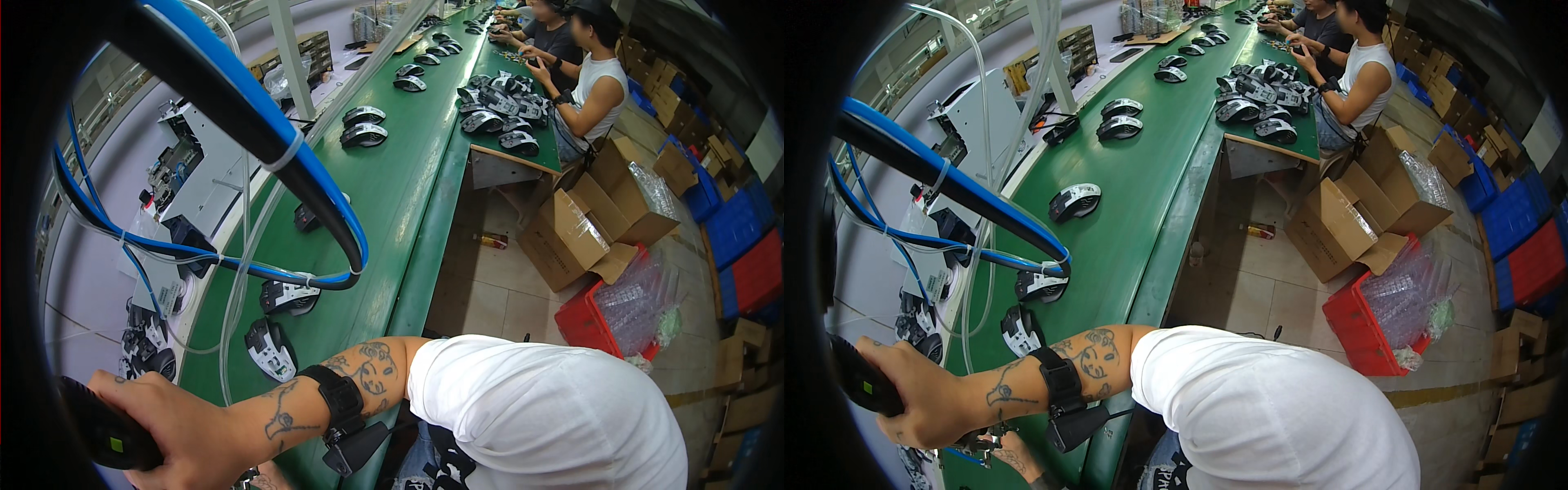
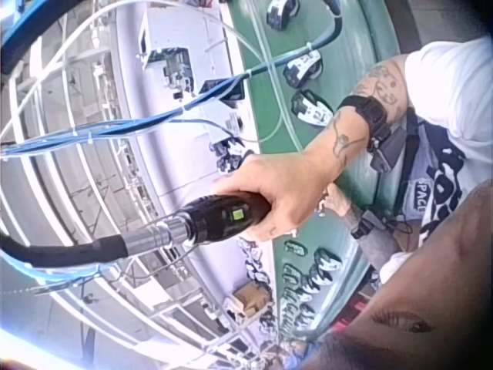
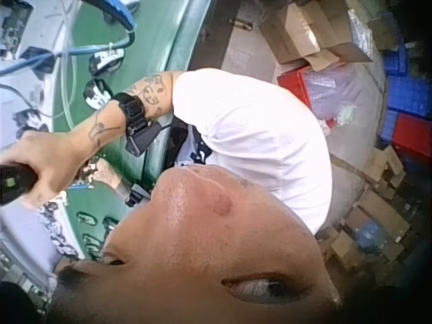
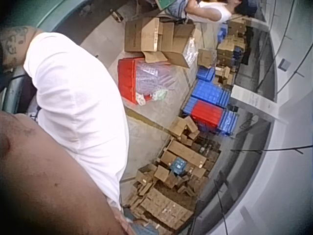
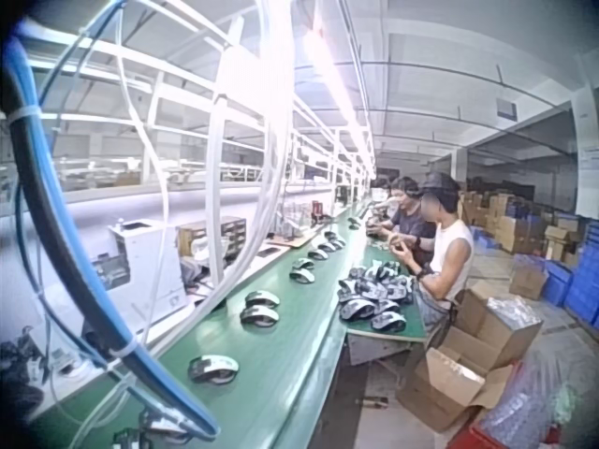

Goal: Using a pneumatic screwdriver to fasten components of computer mice on an assembly line.

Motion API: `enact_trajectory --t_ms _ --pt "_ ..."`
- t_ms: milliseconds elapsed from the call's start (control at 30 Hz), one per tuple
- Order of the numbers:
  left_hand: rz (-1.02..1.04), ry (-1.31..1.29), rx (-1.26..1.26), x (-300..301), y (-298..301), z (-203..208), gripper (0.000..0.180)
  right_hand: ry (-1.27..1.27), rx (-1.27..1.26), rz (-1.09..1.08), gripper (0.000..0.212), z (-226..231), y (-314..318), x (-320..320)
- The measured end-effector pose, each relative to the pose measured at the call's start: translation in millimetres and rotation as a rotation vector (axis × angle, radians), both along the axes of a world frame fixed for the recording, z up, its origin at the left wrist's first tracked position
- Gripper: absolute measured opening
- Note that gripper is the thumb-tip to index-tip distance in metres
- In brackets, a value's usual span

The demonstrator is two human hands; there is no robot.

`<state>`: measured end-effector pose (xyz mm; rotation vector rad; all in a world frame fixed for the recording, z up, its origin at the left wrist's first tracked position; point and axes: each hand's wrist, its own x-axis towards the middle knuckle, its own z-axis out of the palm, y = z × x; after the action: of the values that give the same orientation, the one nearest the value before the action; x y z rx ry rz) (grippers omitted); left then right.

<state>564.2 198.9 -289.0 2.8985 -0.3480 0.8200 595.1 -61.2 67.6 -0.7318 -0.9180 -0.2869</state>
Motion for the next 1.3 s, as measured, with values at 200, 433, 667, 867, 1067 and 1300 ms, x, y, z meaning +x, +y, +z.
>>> enact_trajectory --t_ms 200,433,667,867,1067,1300 --pt "-0.004 0.001 -0.019 0.8 -0.1 -1.0 0.015 -0.006 -0.005 -0.007 0.030 -0.1 -0.1 0.6" --pt "-0.008 0.004 -0.038 0.5 0.9 -1.5 0.015 -0.016 0.009 -0.005 0.030 -1.5 3.0 2.6" --pt "-0.016 0.006 -0.061 -0.3 -0.5 -3.6 0.015 0.017 -0.019 0.007 0.029 0.1 -1.5 -1.1" --pt "-0.015 0.007 -0.075 -0.8 3.0 -3.2 0.015 0.016 -0.029 0.014 0.029 1.1 -1.6 -0.2" --pt "-0.018 0.009 -0.091 -0.8 5.0 -2.1 0.015 0.013 -0.019 -0.017 0.029 0.5 0.0 1.7" --pt "-0.017 0.011 -0.112 -4.8 6.7 -3.0 0.015 0.008 -0.029 -0.034 0.030 -1.5 1.9 1.8"
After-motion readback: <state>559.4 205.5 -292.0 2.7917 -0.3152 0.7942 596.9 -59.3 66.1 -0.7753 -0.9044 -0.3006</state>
